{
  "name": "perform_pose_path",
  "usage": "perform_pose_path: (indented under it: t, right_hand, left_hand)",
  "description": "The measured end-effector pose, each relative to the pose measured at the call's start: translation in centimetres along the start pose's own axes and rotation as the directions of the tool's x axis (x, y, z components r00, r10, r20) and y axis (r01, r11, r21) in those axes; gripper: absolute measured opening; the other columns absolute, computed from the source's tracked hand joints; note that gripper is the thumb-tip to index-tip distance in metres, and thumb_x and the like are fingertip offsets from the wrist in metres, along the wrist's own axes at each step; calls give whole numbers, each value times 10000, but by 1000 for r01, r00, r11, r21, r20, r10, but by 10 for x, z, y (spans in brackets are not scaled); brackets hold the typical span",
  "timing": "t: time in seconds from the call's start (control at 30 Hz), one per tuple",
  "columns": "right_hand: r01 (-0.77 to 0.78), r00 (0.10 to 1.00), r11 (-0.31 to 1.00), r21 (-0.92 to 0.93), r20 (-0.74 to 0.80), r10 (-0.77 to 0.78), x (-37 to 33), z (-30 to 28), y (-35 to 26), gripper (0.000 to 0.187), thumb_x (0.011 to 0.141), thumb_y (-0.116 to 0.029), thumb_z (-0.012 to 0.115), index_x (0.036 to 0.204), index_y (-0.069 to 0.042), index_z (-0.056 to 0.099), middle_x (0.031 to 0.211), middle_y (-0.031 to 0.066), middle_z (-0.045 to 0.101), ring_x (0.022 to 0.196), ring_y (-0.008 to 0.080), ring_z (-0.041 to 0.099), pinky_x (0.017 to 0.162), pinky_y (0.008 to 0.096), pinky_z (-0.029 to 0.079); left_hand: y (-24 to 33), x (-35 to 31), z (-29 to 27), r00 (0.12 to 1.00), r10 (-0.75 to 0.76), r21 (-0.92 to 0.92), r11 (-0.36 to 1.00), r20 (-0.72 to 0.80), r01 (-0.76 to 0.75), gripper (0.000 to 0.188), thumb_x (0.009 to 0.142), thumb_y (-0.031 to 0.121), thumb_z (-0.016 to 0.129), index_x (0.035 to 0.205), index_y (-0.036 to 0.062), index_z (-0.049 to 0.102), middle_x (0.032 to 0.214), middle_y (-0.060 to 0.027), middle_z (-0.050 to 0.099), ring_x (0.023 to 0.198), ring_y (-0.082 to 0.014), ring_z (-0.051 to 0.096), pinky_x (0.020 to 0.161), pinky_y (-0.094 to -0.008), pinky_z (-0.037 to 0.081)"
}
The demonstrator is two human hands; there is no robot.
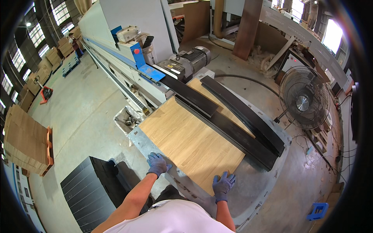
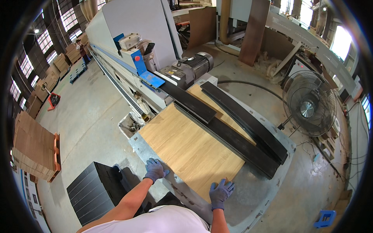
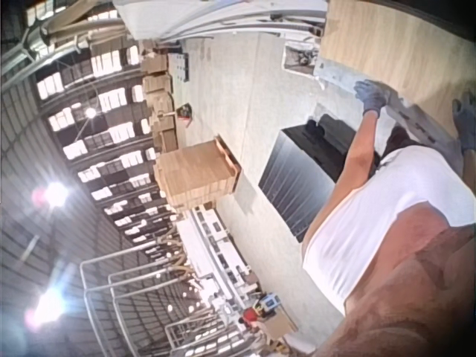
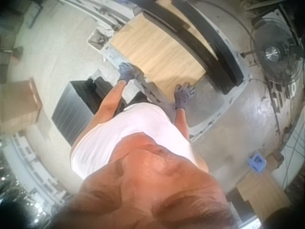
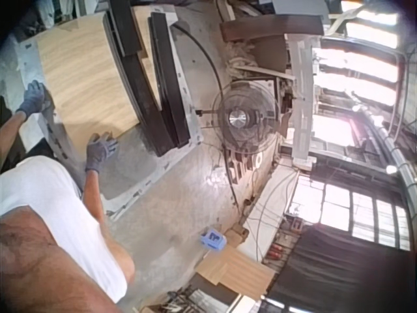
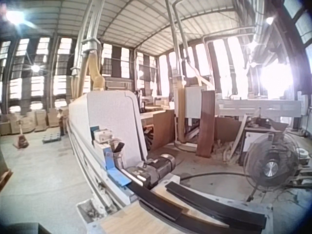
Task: The person picks up several black panels from a pallet, walks to an edge-banding machine, and feeds the panels into the machine one at a time before stacking them.
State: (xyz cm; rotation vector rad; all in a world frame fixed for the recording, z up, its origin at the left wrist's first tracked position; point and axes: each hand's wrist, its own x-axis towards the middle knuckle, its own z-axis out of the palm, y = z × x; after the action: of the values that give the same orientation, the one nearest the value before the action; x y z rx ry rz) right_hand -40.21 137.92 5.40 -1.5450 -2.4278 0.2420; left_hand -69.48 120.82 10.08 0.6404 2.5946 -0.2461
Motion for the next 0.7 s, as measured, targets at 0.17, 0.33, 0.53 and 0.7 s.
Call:
perform_pose_path:
  t: [0.17, 0.33, 0.53, 0.7]
  right_hand:
    - [-25, 999, 1000, 12, 46, 25, 1, 0, 0, 665, 811, -413, 643, 1332, -15, 534, 1340, 360, 448, 1287, 539, 382, 1090, 594, 287]
    - [-35, 998, 999, 15, 43, 34, 1, -1, -1, 666, 806, -412, 649, 1335, -25, 535, 1344, 353, 446, 1290, 538, 380, 1087, 592, 291]
    - [-29, 999, 999, 19, 25, 29, 0, -1, -1, 662, 802, -408, 654, 1328, -23, 539, 1340, 359, 446, 1283, 538, 390, 1084, 590, 296]
    - [-18, 1000, 1000, 17, 8, 18, 0, 1, 1, 652, 804, -405, 651, 1319, -21, 546, 1334, 368, 450, 1282, 531, 397, 1087, 588, 294]
  left_hand:
    - [-1, 2, 4, 999, -1, 15, 1000, -48, 2, 1092, 735, 680, 682, 1417, -110, 359, 1460, -372, 272, 1312, -527, 316, 1036, -591, 356]
    - [0, 3, 6, 999, -5, -6, 1000, -51, 5, 1097, 732, 683, 683, 1415, -112, 361, 1463, -372, 269, 1319, -528, 308, 1044, -590, 352]
    - [-2, 1, 7, 999, -3, -6, 1000, -46, 3, 1092, 729, 680, 686, 1413, -109, 367, 1469, -369, 273, 1319, -527, 312, 1045, -589, 352]
    - [-1, 1, 7, 997, 7, 5, 1000, -73, -7, 1084, 729, 678, 686, 1405, -110, 376, 1456, -371, 290, 1299, -519, 336, 1039, -587, 358]
